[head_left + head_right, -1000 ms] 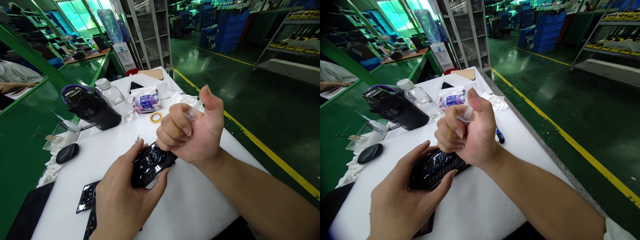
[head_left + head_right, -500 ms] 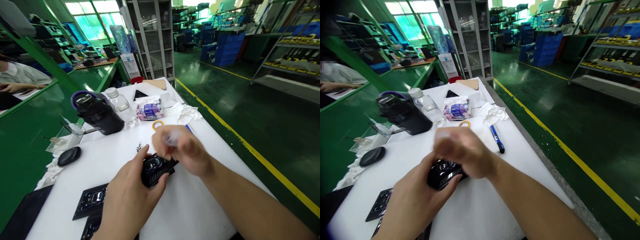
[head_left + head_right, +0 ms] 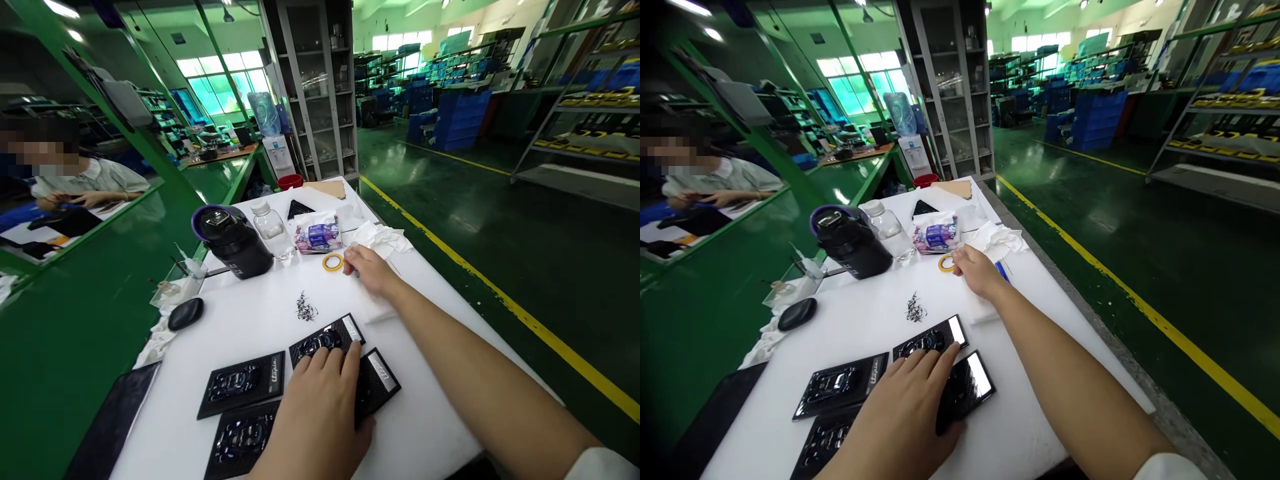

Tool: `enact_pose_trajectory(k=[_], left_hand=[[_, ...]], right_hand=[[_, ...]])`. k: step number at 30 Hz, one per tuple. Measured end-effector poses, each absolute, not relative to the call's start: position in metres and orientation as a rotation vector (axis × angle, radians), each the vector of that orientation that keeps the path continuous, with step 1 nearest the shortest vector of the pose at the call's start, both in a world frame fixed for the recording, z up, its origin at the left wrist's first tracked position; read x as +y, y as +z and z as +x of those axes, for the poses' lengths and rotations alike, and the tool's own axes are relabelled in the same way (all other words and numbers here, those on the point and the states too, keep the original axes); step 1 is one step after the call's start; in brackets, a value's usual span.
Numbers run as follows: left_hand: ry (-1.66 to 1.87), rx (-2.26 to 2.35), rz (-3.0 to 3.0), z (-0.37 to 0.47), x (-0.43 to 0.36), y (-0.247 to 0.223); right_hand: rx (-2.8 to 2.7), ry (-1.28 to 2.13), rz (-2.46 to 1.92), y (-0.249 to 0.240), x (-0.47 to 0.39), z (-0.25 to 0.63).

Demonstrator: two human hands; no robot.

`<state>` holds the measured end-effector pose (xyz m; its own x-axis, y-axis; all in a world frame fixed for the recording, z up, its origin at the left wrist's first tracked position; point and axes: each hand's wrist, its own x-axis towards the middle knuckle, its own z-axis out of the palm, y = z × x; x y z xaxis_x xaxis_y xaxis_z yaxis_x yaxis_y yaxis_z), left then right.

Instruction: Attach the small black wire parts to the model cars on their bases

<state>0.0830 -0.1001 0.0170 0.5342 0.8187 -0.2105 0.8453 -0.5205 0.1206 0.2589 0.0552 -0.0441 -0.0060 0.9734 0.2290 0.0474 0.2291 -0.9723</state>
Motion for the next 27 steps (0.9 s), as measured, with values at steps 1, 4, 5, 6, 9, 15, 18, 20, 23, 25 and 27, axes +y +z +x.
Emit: enact_pose_trajectory(k=[1, 4, 5, 6, 9, 15, 18, 20, 23, 25, 27], left_hand=[[-0.195, 1.447, 2.564, 0.082, -0.101, 0.018], [-0.207, 1.555, 2.56, 0.08, -0.102, 0.023], [-0.197, 1.601, 2.564, 0.079, -0.102, 0.025], [-0.177, 1.646, 2.574, 0.078, -0.101, 0.026], [-0.128, 1.697, 2.591, 0.075, -0.094, 0.026], [-0.183, 1.538, 2.506, 0.066, -0.079, 0.023], [-0.152, 1.465, 2.519, 0.064, -0.077, 0.024], [-0.134, 1.438, 2.508, 0.064, -0.078, 0.026], [-0.118, 1.445, 2.46, 0.063, -0.079, 0.026], [-0.1, 1.428, 2.433, 0.063, -0.078, 0.023], [-0.069, 1.381, 2.425, 0.062, -0.077, 0.019]], right_hand=[[-1.345, 1.005, -1.085, -0.044, 0.055, 0.259], [-1.328, 0.977, -1.125, -0.042, 0.054, 0.261], [-1.33, 0.97, -1.137, -0.041, 0.053, 0.262], [-1.338, 0.965, -1.15, -0.04, 0.052, 0.263], [-1.384, 0.95, -1.191, -0.037, 0.047, 0.263], [-1.435, 0.899, -1.209, -0.034, 0.042, 0.261], [-1.445, 0.881, -1.184, -0.034, 0.041, 0.261], [-1.44, 0.862, -1.149, -0.033, 0.04, 0.263], [-1.409, 0.827, -1.088, -0.029, 0.042, 0.267], [-1.366, 0.785, -1.062, -0.026, 0.046, 0.27], [-1.321, 0.735, -1.057, -0.025, 0.049, 0.272]])
